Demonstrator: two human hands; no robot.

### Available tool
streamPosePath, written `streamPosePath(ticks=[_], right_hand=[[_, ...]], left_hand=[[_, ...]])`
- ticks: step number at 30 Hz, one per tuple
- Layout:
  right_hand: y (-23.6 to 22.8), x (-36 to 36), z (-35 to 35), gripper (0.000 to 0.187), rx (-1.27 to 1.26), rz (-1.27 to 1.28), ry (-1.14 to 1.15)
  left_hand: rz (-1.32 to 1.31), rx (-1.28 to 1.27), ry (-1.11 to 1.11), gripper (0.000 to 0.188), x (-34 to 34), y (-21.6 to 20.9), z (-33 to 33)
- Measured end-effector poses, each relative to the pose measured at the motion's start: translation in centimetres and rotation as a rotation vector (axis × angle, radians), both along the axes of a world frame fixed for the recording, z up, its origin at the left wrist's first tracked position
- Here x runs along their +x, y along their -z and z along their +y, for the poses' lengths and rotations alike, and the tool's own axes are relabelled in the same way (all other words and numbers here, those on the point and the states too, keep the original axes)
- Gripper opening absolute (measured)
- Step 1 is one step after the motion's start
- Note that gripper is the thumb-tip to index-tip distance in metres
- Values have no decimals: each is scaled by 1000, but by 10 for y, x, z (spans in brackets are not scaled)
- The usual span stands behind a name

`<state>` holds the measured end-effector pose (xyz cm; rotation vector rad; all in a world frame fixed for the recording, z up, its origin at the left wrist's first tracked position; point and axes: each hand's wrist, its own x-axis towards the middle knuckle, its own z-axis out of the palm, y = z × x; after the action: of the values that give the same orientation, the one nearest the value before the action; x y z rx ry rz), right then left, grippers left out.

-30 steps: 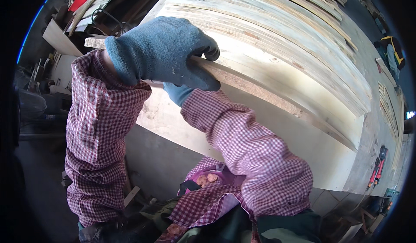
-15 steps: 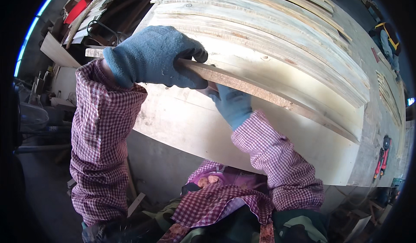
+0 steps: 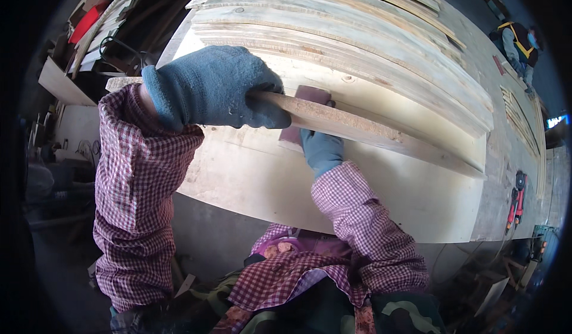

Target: The person sands a long wooden plank on a workbench using a sanding block. They repeatedly rub the block along the plank's length and edges, occasionally lifting and repositioning the plank to access different areas.

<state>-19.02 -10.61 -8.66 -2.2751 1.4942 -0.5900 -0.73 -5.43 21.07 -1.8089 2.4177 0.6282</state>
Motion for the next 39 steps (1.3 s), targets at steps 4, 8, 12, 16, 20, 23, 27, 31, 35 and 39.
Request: streamPosePath(ticks=[4, 8, 12, 16, 20, 23, 27, 31, 35, 39], right_hand=[[-60, 119, 17, 67, 242, -85, -153], [-35, 111, 7, 77, 337, -145, -135], [-71, -30, 62, 99, 511, -462, -28], [-62, -29, 98, 117, 515, -324, -121], [-46, 109, 66, 94, 603, -435, -101], [-58, 157, 55, 81, 545, -401, -72], [-50, 84, 71, 98, 302, -570, -88], [-55, -79, 64, 94, 527, -807, 10], [-124, -197, 107, 74, 691, -783, 235], [-143, -283, 139, 57, 354, -725, 550]], left_hand=[[-59, -129, 95, 45, 7, 13, -6], [-204, -425, 125, 45, 7, 0, 0], [-161, -424, 140, 44, 10, -2, -8], [-149, -435, 136, 41, 11, 10, 2], [-141, -356, 117, 43, 12, 16, -2], [-195, -342, 60, 42, 6, 8, -5], [-199, -473, 67, 41, 14, 6, 3], [-115, -400, 28, 42, 15, 21, 1], [1, -196, -33, 51, 19, 65, 11], [153, -275, -120, 46, 3, 140, 42]])
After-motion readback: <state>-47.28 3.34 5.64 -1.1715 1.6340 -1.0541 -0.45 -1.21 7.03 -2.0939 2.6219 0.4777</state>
